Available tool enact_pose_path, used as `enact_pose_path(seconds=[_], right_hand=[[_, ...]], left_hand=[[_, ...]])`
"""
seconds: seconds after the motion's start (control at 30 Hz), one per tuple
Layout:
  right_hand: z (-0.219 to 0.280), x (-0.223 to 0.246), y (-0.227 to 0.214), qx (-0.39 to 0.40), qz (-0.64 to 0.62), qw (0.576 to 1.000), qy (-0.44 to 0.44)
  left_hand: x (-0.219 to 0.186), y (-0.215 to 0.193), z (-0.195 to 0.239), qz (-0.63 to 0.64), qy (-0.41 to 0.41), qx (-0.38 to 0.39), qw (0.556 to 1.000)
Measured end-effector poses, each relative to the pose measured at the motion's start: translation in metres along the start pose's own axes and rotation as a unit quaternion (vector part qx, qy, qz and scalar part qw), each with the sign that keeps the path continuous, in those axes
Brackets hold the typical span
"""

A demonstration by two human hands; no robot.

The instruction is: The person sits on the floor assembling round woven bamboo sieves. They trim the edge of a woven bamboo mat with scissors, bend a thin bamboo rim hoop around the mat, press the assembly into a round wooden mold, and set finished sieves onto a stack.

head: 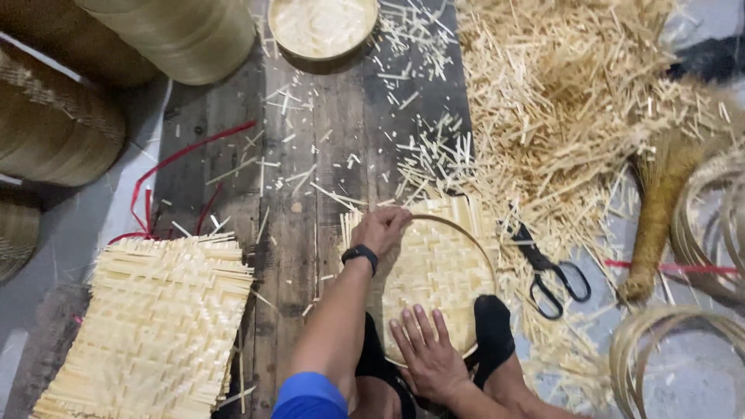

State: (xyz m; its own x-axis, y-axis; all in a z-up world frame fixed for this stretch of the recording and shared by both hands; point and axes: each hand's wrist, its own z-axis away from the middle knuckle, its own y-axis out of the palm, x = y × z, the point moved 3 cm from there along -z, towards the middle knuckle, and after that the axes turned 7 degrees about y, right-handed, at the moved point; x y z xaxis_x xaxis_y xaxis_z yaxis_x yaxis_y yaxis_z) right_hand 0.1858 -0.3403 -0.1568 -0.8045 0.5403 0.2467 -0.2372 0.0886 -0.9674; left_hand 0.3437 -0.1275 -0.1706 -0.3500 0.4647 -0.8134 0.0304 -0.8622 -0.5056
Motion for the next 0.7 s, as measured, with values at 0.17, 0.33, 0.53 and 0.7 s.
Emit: enact_pose_path(seconds=[0.17,0.33,0.53,0.7], right_hand=[[-0.041,-0.035,-0.035,-0.054,-0.06,0.997,-0.001],[-0.143,-0.123,-0.111,-0.234,0.022,0.97,0.058],[-0.181,-0.181,-0.054,0.114,-0.409,0.797,0.43],[-0.158,-0.18,-0.058,-0.079,-0.226,0.932,0.273]], left_hand=[[0.006,-0.01,-0.015,0.005,-0.067,-0.009,0.998],[0.04,0.014,-0.038,-0.064,0.088,0.012,0.994],[0.028,0.006,-0.042,-0.006,-0.123,0.09,0.988],[0.071,0.031,-0.065,0.117,-0.067,0.085,0.987]])
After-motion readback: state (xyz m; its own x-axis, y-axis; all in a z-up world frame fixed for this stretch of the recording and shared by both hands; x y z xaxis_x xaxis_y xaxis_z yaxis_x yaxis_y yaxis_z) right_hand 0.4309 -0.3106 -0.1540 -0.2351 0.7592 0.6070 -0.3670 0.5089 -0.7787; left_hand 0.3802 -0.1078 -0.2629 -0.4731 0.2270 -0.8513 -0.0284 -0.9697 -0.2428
